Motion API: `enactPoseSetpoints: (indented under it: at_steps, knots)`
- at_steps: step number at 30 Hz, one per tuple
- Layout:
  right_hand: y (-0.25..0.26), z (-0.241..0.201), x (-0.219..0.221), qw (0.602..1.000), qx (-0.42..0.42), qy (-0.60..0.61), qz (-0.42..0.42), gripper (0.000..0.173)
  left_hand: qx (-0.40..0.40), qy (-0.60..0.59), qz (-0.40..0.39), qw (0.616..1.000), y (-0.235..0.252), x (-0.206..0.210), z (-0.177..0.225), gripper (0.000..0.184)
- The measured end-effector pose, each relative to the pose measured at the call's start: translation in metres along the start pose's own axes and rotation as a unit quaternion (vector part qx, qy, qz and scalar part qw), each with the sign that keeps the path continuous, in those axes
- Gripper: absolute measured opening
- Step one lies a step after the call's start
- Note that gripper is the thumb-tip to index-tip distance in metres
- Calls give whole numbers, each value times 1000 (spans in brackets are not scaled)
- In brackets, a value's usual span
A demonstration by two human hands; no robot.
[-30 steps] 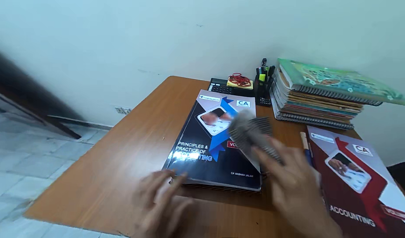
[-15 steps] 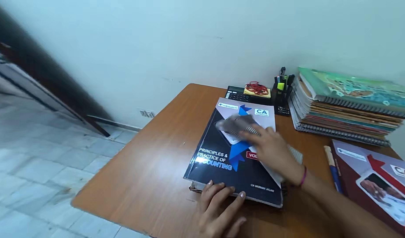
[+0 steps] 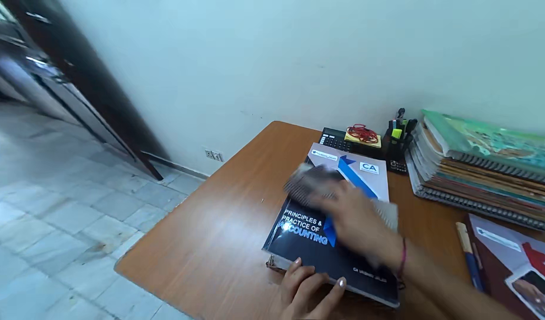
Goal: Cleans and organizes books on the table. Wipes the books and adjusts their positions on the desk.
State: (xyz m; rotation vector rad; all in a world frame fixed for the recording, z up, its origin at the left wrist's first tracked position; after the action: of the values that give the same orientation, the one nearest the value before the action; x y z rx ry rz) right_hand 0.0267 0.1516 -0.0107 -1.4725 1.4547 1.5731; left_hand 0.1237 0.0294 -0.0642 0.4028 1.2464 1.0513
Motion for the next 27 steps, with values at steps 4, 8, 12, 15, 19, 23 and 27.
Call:
enactPoseSetpoints:
  at_steps: [4,8,12,15,19,23,27]
  knots:
    - [-13,-86,10,983,-177,39,-23,48,-10,-6,12,1000,2,-5,2,27]
    - [27,-40,25,991,-93,44,-83,53,5,-2,-7,1000,0,-2,1,34]
    - [71,68,22,993,96,-11,-65,47,6,3,-14,1000,-1,-2,1,38]
    - [69,140,5,969,243,-43,-29,40,7,12,-14,1000,0,-3,2,36]
    - [34,182,-13,921,386,-48,-10,40,-3,18,-6,1000,-1,-3,2,33]
    - [1,171,-20,923,378,-73,17,41,-5,18,3,1000,-1,-3,3,32]
    - [-36,119,-23,957,266,-96,60,43,2,16,11,1000,0,-3,2,30]
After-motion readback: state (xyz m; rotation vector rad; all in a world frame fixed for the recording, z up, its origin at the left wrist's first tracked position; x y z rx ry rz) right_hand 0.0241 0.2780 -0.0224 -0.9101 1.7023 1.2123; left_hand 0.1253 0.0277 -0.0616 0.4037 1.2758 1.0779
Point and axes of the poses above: each hand's wrist, its own y-axis towards the middle knuckle, its own x-axis out of the palm, z = x × y, the point moved 10 cm from there along y, towards the middle knuckle, and after that the axes turned 4 degrees about -y, right-handed, at the moved point
